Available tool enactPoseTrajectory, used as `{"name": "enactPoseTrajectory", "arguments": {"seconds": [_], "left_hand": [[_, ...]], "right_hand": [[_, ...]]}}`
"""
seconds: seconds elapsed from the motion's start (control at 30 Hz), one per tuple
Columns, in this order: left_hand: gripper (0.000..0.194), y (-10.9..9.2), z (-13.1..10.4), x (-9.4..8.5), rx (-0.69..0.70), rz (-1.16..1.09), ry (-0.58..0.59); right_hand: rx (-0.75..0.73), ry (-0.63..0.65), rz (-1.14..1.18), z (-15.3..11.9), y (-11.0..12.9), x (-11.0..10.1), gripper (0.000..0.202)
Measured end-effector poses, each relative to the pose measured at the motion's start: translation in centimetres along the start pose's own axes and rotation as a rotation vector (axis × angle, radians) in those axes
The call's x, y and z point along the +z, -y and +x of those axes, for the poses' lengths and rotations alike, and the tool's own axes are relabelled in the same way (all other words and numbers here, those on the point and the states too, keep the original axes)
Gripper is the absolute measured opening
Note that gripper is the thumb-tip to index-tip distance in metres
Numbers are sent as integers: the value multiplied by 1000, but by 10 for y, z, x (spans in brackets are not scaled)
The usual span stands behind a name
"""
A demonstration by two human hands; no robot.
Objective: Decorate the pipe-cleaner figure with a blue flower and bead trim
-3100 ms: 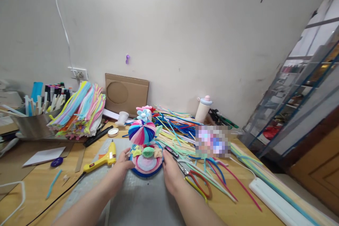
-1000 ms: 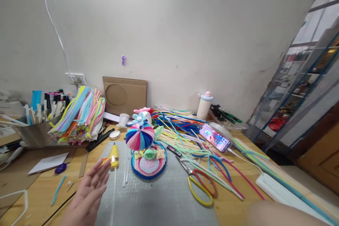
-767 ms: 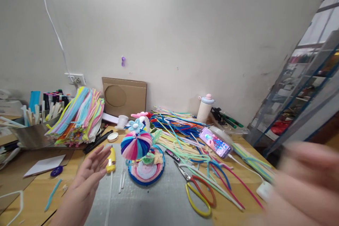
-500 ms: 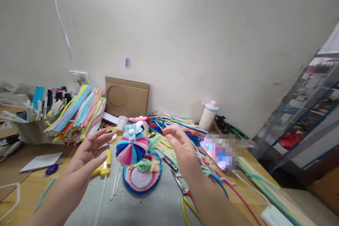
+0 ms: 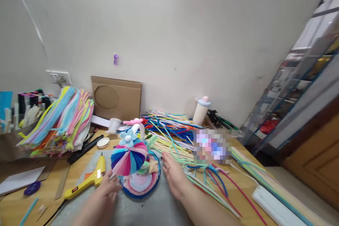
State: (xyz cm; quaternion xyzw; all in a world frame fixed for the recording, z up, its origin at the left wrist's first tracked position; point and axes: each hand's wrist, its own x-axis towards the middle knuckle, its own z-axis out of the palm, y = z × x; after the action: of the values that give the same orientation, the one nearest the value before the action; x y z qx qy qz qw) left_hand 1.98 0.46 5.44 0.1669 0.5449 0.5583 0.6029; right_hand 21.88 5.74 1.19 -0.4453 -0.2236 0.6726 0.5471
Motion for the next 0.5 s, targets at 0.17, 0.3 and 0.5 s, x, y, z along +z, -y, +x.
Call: {"name": "enactPoseTrajectory", "arguments": {"seconds": [0.17,0.3,0.5], "left_hand": [[66,25,19,-6,63,-4,-10],[68,38,20,-4,104,-20,0],[72,52,8,-1,180,-6,-23]], "right_hand": [[-63,-4,88,-14,-37,3,38],[-157,-72,108,-19,-53,6,38],[-251,31,93,-21,-57,9,42]]}}
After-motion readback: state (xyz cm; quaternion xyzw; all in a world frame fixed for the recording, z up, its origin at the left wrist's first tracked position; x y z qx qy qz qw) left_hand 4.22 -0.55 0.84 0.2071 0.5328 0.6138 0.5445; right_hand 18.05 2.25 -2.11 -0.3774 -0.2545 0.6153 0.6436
